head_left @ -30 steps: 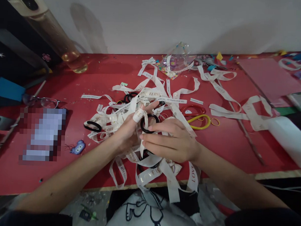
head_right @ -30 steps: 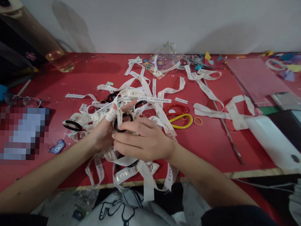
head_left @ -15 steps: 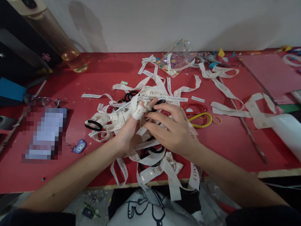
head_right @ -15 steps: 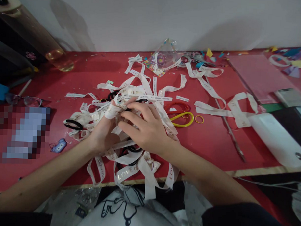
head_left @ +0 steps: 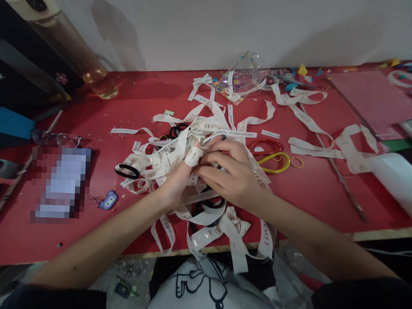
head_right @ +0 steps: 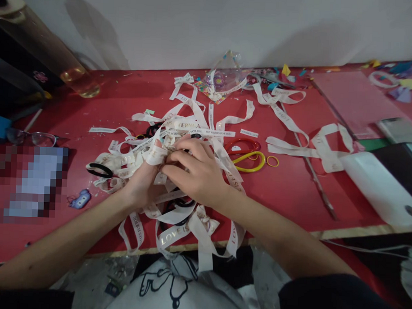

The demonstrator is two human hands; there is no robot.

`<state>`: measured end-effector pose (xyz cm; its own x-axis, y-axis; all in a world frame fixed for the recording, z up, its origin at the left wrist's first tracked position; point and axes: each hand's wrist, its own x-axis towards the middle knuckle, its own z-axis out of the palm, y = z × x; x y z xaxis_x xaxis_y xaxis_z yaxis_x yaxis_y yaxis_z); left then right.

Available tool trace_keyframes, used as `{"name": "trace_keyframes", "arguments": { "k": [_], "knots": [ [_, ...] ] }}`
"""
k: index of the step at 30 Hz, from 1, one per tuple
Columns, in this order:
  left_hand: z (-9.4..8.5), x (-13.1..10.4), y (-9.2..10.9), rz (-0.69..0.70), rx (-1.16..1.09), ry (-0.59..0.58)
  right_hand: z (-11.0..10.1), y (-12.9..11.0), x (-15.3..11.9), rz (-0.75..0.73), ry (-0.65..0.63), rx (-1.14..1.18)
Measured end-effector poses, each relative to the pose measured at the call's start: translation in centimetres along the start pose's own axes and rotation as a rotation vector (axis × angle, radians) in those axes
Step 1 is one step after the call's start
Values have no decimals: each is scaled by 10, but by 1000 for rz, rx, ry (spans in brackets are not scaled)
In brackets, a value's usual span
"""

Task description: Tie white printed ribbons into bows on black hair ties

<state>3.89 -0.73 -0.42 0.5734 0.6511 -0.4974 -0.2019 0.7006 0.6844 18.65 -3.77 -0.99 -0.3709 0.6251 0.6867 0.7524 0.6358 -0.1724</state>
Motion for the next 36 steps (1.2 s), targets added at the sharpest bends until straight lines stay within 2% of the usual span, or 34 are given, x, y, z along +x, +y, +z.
{"name": "trace_keyframes", "arguments": {
  "k": [3, 7, 10, 15, 21, 27, 31, 36],
  "knots": [
    [-2, 5, -4, 14, -63, 59, 0, 4, 2, -12, -55, 42],
    [1, 10, -8, 57, -147, -5, 1, 6, 2, 6, -91, 28],
    [6, 9, -4, 45, -141, 21, 2, 5, 2, 41, -101, 36],
    [10, 8, -3, 43, -104, 92, 5, 4, 0, 128, -73, 30],
    [13, 9, -11, 102, -75, 129, 9, 5, -2, 82, -2, -35],
    [14, 5, -13, 182, -26, 18, 7, 9, -4, 23, 44, -33],
    [13, 3, -15, 238, -62, -65, 0, 14, -5, -72, 46, -86],
    [12, 4, -18, 243, -72, -80, -2, 17, -4, -158, 85, -129]
  ]
}}
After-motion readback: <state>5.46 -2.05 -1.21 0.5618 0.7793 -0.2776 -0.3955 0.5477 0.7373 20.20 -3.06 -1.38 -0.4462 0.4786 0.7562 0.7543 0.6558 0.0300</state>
